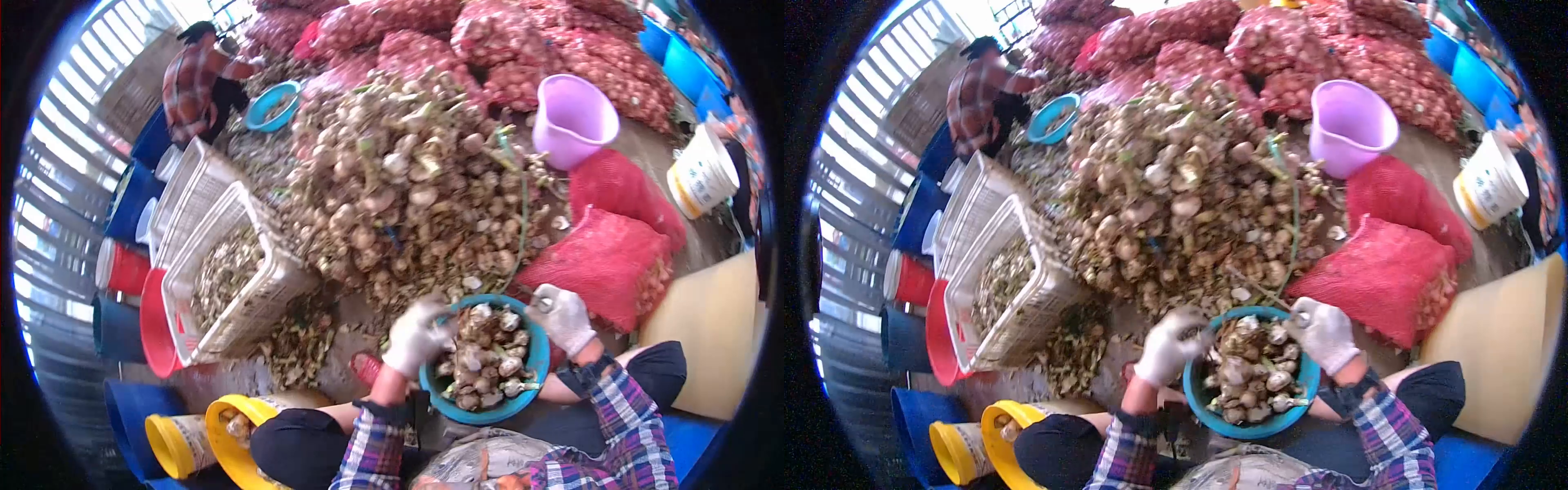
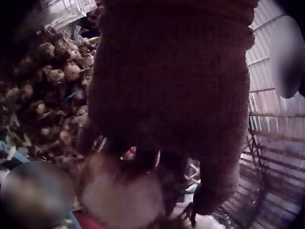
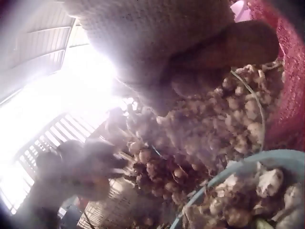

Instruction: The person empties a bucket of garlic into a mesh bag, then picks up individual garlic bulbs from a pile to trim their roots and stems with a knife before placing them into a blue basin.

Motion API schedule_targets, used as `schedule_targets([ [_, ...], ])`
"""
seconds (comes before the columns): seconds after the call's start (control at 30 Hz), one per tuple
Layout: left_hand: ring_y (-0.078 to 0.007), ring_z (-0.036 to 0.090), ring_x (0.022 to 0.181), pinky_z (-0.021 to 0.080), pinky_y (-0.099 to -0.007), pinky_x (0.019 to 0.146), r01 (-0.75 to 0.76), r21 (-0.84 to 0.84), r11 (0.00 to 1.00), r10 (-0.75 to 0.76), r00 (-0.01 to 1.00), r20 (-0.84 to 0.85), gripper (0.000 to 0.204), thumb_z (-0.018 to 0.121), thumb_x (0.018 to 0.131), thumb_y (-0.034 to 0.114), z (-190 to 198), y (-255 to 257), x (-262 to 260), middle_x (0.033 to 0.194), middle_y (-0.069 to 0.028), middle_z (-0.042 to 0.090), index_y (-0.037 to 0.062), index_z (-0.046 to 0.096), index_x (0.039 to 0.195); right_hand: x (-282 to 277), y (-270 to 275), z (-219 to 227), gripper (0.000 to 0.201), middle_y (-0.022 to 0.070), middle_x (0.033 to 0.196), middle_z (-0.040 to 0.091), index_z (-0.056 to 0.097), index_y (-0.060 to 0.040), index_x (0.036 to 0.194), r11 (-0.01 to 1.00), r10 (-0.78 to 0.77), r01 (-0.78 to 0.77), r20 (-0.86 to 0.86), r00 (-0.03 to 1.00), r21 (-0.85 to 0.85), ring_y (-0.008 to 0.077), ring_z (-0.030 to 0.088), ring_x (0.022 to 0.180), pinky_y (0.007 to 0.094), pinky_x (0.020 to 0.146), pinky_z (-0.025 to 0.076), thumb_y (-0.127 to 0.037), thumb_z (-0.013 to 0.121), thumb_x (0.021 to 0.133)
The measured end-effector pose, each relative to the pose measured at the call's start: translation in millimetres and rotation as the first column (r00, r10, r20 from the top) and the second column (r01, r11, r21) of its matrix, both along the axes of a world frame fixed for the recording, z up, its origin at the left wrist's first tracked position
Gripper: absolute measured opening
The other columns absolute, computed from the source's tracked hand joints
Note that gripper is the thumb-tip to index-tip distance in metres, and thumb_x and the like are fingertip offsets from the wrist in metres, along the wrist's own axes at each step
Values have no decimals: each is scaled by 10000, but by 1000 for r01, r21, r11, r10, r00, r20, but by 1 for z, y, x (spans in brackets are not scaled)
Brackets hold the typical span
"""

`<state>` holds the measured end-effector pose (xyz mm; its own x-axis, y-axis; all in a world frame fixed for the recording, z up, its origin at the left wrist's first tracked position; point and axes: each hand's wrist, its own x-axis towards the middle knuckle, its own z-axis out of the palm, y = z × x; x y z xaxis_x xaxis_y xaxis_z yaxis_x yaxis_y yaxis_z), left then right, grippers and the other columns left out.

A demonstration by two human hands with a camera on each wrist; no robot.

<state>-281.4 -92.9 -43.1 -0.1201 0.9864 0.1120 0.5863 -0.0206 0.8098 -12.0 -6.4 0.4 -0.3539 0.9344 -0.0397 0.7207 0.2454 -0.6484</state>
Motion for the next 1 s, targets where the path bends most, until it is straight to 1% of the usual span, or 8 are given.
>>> schedule_targets([
  [0.1, -258, 689, 905, 536, -331, 798, -539, -282, 794, 505, 842, -189, 287, 745, 787, 268, -74, 13, -91, 1011, -158, 706, 64, 720, 988, -5, -1, -8, 176, 145, 666, 616, 628, -111, 793, 1000, 31, -31, 14, 999, -4, 362, 631, 661, 430, 577, 490, -229, 753, 754],
  [0.2, -360, 654, 1004, 518, -420, 889, -789, -476, 387, 560, 612, -558, 579, 788, 679, 368, -143, -13, -177, 1072, -240, 670, 38, 623, 1125, -18, -1, -7, 165, 137, 645, 604, 614, -57, 768, 999, 44, -44, 46, 998, -10, 288, 624, 598, 361, 562, 474, -114, 760, 716],
  [0.47, -404, 568, 1171, 471, -405, 1009, -784, -593, 183, 553, 581, -598, 930, 795, 682, 328, -229, -49, -265, 1314, -275, 531, 7, 335, 1423, -38, 8, -24, 171, 131, 671, 607, 634, -85, 800, 992, 28, -18, 82, 996, -123, 338, 624, 641, 399, 557, 477, -198, 752, 752],
  [0.53, -303, 602, 1133, 485, -387, 958, -535, -723, 437, 496, 814, -302, 777, 801, 704, 304, -293, -81, -302, 1267, -196, 602, 13, 482, 1350, -44, 10, -22, 155, 130, 678, 612, 635, -94, 802, 996, 22, -13, 99, 995, -87, 336, 628, 647, 398, 559, 479, -196, 743, 760],
  [0.6, -208, 633, 974, 516, -346, 860, -508, -760, 405, 679, 724, -121, 551, 800, 718, 199, -264, -63, -271, 1141, -108, 656, 49, 591, 1206, -48, 10, -17, 152, 135, 663, 622, 630, -73, 780, 998, 65, -64, 129, 990, -16, 306, 637, 617, 370, 559, 486, -139, 757, 726],
  [0.67, -136, 619, 830, 523, -300, 761, -325, -703, 632, 708, 610, 356, 359, 776, 738, 126, -153, -6, -203, 992, -45, 670, 52, 630, 1057, -50, 8, -14, 154, 132, 697, 618, 643, -103, 800, 996, 89, -85, 116, 989, -39, 333, 625, 650, 394, 572, 480, -210, 745, 759],
  [0.73, -133, 616, 759, 525, -288, 720, 59, -601, 797, 427, 648, 630, 396, 770, 748, 102, -125, 24, -166, 937, -33, 670, 44, 599, 1100, -49, 3, -8, 165, 129, 725, 624, 650, -116, 819, 991, 131, -128, 127, 983, -27, 341, 625, 678, 400, 584, 482, -248, 736, 773],
  [1.0, -169, 658, 805, 561, -289, 602, 270, -353, 896, 122, 613, 780, 755, 806, 713, 72, 31, 21, 29, 1055, -99, 651, 42, 377, 1335, -29, -32, 10, 137, 104, 773, 633, 632, -120, 855, 919, 245, -237, 17, 970, 316, 324, 645, 706, 418, 604, 512, -175, 695, 747],
])
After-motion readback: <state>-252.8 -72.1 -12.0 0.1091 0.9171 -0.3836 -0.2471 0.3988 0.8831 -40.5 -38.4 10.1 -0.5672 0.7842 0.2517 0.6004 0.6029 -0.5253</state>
